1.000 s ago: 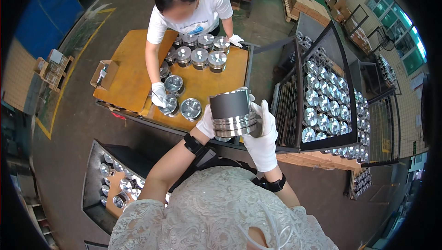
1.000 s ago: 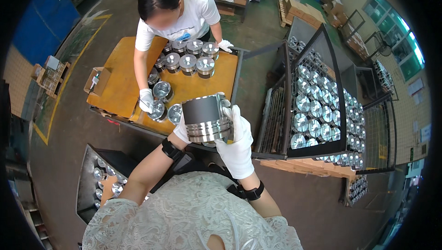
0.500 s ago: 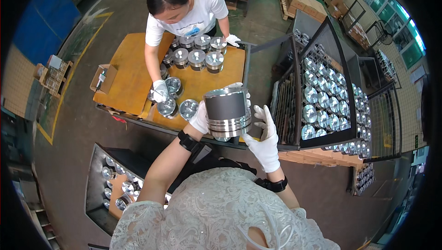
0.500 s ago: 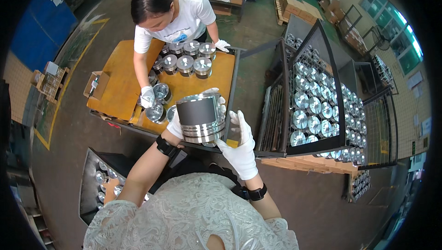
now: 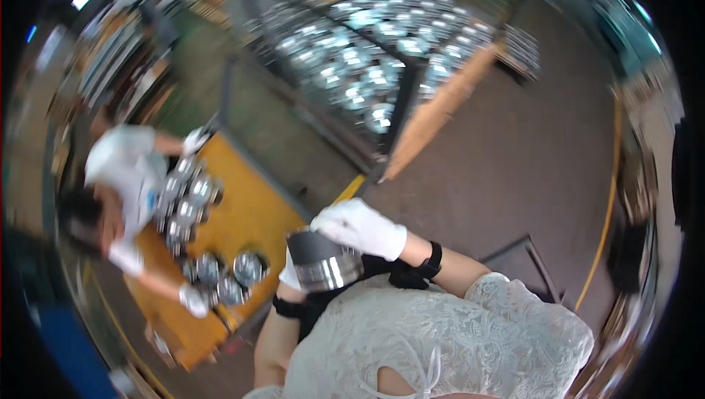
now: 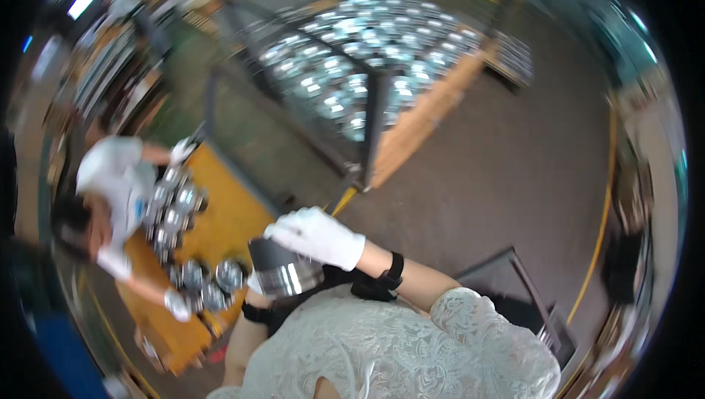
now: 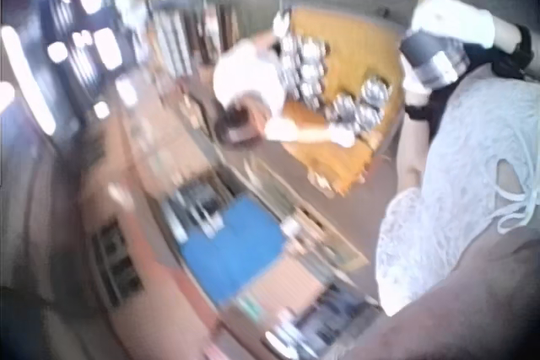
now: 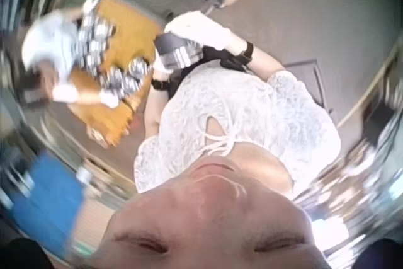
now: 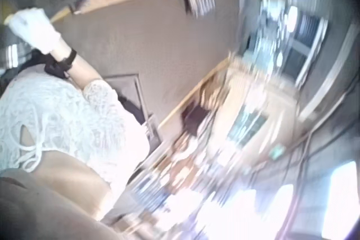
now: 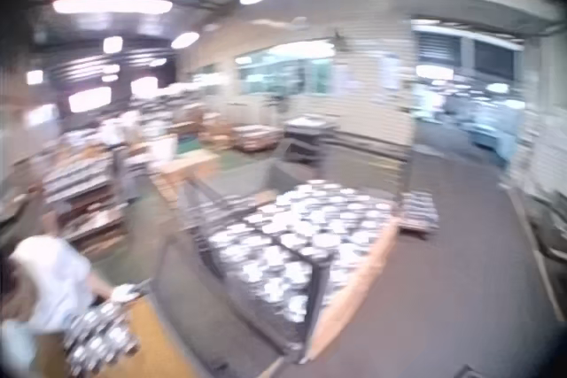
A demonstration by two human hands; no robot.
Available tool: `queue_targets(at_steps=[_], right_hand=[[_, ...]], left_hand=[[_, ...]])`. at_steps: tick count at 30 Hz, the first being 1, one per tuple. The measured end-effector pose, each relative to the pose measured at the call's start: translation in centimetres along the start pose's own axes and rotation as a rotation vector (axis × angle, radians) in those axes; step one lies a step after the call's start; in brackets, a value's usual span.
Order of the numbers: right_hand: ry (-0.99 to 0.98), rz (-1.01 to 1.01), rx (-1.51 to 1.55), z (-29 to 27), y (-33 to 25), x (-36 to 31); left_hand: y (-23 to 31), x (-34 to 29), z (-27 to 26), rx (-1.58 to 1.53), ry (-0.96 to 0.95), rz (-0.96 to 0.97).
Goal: Inspecting and organizing metal engine pistons on a cart and a worktable.
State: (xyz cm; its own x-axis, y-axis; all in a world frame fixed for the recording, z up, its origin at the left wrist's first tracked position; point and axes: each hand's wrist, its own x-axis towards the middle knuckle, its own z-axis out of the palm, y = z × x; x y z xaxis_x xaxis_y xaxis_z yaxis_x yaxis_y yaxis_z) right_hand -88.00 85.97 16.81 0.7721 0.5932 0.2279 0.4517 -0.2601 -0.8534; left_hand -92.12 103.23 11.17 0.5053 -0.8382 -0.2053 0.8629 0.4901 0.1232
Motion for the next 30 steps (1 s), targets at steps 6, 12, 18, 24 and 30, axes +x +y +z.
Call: queue_targets(at_steps=[6, 12, 18, 24, 30], right_hand=[[0.06, 0.415, 0.294, -6.2, 1.2, -8.2], [0.366, 0.653, 0.749, -12.6, 6.7, -16.0], [0.693, 0.561, 0.908, -26.6, 12.3, -23.0], [1.234, 0.457, 1.182, -40.0, 16.9, -30.7], [1.641, 0.529, 0.952, -50.1, 24.1, -37.7]], left_hand=[[-2.5, 6.8, -1.0, 0.158, 0.09, -0.315], [-4.0, 18.6, 1.2, 0.898, 0.175, -0.175], [-6.8, 36.6, 3.3, -0.063, 0.18, -0.372], [-8.2, 53.5, 11.2, 0.28, 0.215, -0.547], [-6.7, 70.6, 12.0, 0.358, 0.115, -0.583]])
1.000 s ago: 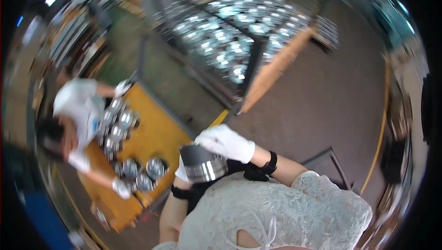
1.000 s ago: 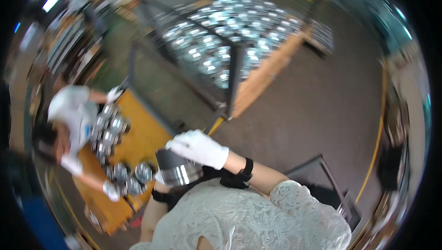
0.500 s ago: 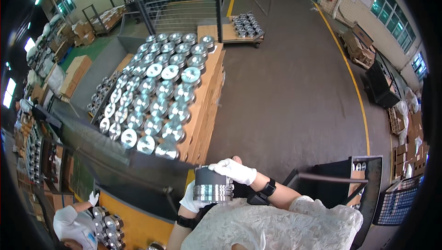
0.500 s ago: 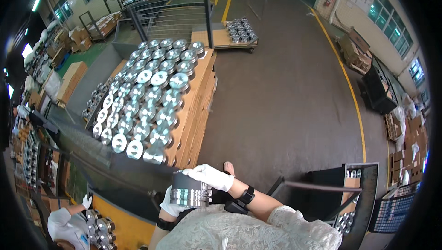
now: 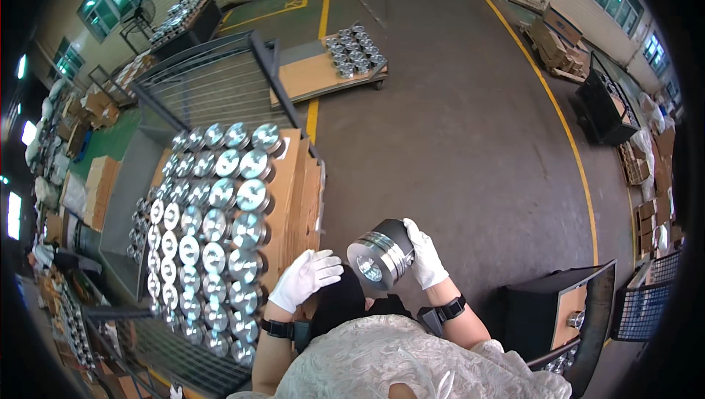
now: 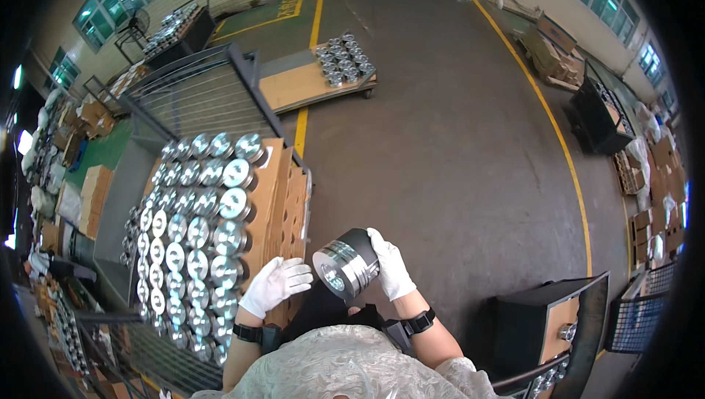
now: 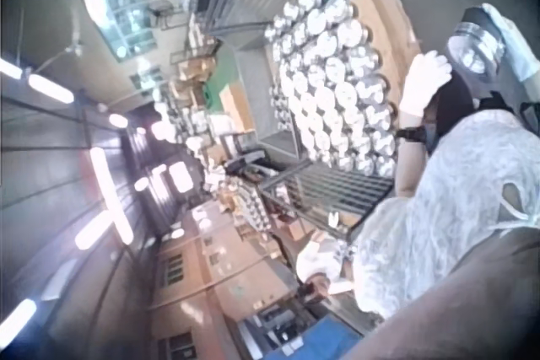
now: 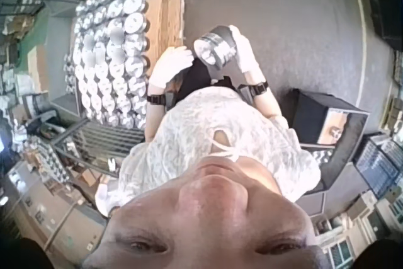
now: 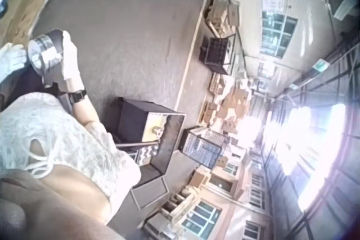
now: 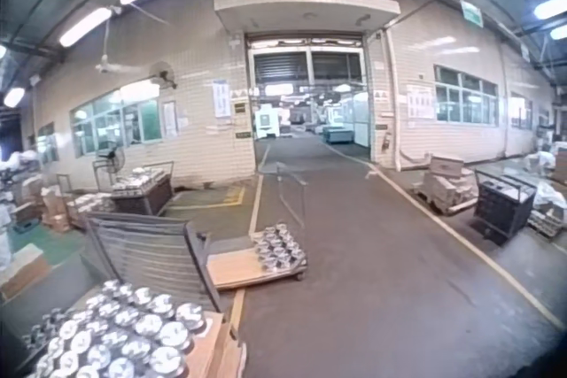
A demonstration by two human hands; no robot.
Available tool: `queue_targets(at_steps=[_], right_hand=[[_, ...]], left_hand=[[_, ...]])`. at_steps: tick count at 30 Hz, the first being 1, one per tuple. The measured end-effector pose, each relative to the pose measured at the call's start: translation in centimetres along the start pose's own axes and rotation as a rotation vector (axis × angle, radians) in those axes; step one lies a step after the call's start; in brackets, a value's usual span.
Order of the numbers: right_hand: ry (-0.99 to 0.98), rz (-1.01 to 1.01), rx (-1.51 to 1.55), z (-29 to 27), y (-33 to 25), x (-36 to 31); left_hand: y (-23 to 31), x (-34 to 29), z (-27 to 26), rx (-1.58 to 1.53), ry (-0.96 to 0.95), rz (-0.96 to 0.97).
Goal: Inspecting and organizing metal engine pistons on a cart and a worktable.
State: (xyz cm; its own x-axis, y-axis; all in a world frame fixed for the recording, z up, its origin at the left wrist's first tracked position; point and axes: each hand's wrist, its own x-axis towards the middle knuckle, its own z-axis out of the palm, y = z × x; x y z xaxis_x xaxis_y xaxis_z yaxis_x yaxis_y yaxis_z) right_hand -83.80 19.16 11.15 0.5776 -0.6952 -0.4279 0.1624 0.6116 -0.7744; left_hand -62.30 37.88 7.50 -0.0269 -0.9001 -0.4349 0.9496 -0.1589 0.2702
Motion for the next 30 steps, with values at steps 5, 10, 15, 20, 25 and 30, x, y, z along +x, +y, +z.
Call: queue_targets(at_steps=[5, 10, 15, 20, 25, 30], right_hand=[[0.266, 0.008, -0.114, -0.9, -3.8, 12.7], [0.387, -0.048, -0.379, -0.6, -7.4, 30.9], [0.182, -0.006, -0.614, 1.8, -13.2, 49.8], [-0.106, -0.335, -1.579, 8.6, -18.4, 69.0], [-0.524, -0.366, -1.858, 13.6, -13.4, 91.7], [-0.691, -0.312, -1.806, 10.6, -0.5, 114.9]], left_hand=[[8.8, 11.3, 0.6, 0.117, 0.001, 0.024], [17.5, 23.5, 3.0, 0.567, 0.101, 0.1], [25.1, 31.0, 7.0, 0.65, 0.179, 0.138], [31.4, 37.3, 6.4, 0.61, 0.322, 0.154], [32.6, 44.1, 3.0, 0.285, 0.657, 0.291], [31.9, 50.4, 5.1, 0.315, 1.107, 0.195]])
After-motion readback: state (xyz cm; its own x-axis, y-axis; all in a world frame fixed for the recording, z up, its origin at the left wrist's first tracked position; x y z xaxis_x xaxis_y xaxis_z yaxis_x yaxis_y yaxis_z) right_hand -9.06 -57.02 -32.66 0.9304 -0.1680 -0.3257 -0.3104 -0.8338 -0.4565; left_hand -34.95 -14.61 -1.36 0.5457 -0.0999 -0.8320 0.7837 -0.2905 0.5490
